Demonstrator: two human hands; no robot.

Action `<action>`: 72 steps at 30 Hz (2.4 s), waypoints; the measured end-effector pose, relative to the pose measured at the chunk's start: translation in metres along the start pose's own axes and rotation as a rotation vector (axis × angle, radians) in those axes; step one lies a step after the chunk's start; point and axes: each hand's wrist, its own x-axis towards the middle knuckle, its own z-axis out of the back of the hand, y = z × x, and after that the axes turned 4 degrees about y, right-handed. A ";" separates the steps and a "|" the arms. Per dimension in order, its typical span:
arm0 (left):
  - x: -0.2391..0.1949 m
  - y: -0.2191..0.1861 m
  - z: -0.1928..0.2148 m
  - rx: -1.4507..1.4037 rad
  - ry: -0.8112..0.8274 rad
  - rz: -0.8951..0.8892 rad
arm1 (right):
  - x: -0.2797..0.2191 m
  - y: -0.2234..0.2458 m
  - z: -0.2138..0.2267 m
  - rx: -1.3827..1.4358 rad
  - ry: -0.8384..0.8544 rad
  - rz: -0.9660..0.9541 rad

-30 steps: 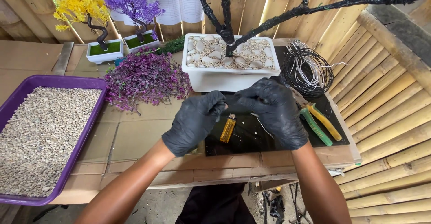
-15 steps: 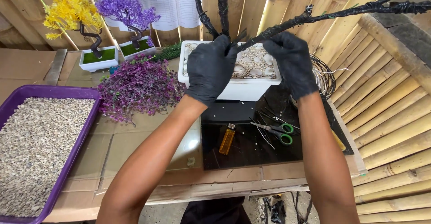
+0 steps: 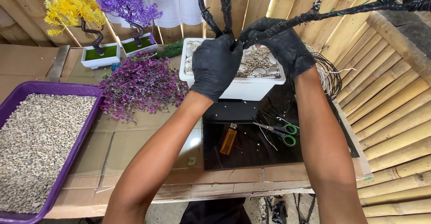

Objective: The person wraps wire around the branches of a bonsai tree to shape them. They use a lighter to heat the wire ends and pliers to cut the wire. The person is wearing black gloves throughout the process.

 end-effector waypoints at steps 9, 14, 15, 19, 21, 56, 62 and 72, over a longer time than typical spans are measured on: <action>-0.017 0.031 0.046 -0.082 0.256 0.047 | 0.004 -0.009 0.006 0.011 -0.014 -0.016; -0.016 0.051 0.042 -0.090 0.279 -0.001 | 0.012 -0.028 0.010 0.279 0.023 -0.057; -0.015 0.053 0.042 -0.114 0.290 -0.007 | 0.014 -0.028 0.010 0.281 0.007 -0.049; -0.014 0.053 0.042 -0.083 0.287 -0.032 | 0.017 -0.016 0.009 -0.023 -0.018 -0.045; -0.016 0.051 0.042 -0.044 0.281 -0.016 | 0.020 -0.028 0.013 0.030 0.071 0.057; -0.015 0.072 0.020 -0.055 0.183 -0.145 | 0.032 -0.055 0.010 -0.393 0.044 0.097; -0.026 0.052 0.051 -0.232 0.116 -0.325 | 0.024 -0.024 0.009 -0.284 0.056 0.010; -0.030 0.057 0.039 -0.157 0.161 -0.186 | 0.019 0.006 -0.006 -0.262 0.044 0.021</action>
